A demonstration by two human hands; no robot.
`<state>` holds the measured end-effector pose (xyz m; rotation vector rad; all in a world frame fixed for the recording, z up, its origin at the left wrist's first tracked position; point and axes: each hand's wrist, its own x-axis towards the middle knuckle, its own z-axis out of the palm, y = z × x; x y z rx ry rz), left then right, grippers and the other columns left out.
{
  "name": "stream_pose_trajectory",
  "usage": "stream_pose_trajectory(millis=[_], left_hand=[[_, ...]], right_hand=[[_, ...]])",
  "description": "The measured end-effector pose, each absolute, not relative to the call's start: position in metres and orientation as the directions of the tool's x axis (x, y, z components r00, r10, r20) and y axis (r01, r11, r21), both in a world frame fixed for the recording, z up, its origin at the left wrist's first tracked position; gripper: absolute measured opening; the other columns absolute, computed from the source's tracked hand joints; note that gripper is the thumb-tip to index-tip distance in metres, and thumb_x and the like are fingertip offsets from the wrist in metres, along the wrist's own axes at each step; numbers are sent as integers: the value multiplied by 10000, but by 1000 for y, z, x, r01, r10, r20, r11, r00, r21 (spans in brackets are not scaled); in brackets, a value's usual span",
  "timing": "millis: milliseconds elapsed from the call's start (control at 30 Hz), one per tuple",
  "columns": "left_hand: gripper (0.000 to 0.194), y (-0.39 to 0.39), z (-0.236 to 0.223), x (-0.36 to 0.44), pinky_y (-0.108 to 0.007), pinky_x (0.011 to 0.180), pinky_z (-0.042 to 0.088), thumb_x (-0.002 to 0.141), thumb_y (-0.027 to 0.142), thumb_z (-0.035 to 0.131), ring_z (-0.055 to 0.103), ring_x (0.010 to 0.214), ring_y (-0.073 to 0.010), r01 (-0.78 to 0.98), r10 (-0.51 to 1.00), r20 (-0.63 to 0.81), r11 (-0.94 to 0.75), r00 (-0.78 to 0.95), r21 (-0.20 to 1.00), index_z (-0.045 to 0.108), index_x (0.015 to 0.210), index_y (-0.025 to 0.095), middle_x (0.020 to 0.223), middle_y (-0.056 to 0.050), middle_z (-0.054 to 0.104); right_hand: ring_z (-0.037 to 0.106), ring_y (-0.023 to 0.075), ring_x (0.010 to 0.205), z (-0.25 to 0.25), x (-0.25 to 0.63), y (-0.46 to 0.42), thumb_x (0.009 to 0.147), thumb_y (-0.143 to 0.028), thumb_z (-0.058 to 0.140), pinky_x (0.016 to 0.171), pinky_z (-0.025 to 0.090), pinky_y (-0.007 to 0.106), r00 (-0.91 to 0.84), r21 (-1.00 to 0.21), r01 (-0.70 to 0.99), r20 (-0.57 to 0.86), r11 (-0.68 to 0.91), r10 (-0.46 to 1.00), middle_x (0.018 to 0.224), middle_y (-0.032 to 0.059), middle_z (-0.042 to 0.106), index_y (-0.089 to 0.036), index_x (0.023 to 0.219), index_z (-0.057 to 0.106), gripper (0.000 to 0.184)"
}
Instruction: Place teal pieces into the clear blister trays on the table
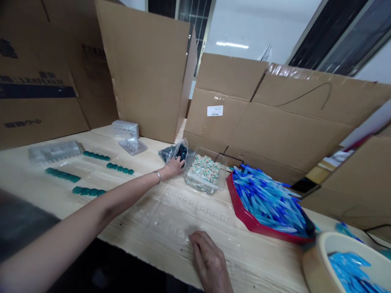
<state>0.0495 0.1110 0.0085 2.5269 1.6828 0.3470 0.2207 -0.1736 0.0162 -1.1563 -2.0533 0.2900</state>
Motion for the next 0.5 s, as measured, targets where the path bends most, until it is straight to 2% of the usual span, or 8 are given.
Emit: stream_pose_trajectory(millis=[67, 233, 367, 500], left_hand=[[384, 111, 6, 47, -496, 868, 352, 823, 292, 462, 515, 1043, -332, 891, 915, 113, -402, 387, 211, 512, 1181, 160, 1192, -193, 470], [338, 112, 5, 42, -444, 862, 377, 851, 157, 357, 552, 1014, -280, 872, 933, 108, -358, 343, 334, 531, 1140, 171, 1105, -167, 546], [265, 121, 24, 43, -403, 878, 372, 817, 174, 447, 541, 1033, -271, 801, 958, 136, -285, 251, 527, 557, 1058, 156, 1064, -149, 579], [161, 132, 52, 42, -316, 780, 416, 775, 213, 530, 574, 928, -234, 601, 980, 129, -193, 148, 775, 566, 920, 152, 903, -106, 617]], right_hand=[[638, 162, 784, 15, 219, -175, 876, -146, 427, 671, 530, 235, -319, -530, 633, 485, 564, 814, 856, 51, 634, -231, 930, 575, 179], [623, 146, 805, 14, 215, -180, 888, -131, 415, 693, 510, 214, -339, -564, 607, 454, 560, 824, 874, 57, 626, -208, 951, 567, 182], [619, 137, 832, 15, 214, -183, 885, -123, 425, 721, 501, 202, -339, -565, 593, 471, 574, 814, 893, 48, 623, -215, 974, 559, 186], [621, 129, 814, 18, 212, -185, 886, -130, 428, 708, 501, 187, -339, -570, 584, 474, 577, 812, 878, 40, 626, -215, 950, 565, 173]])
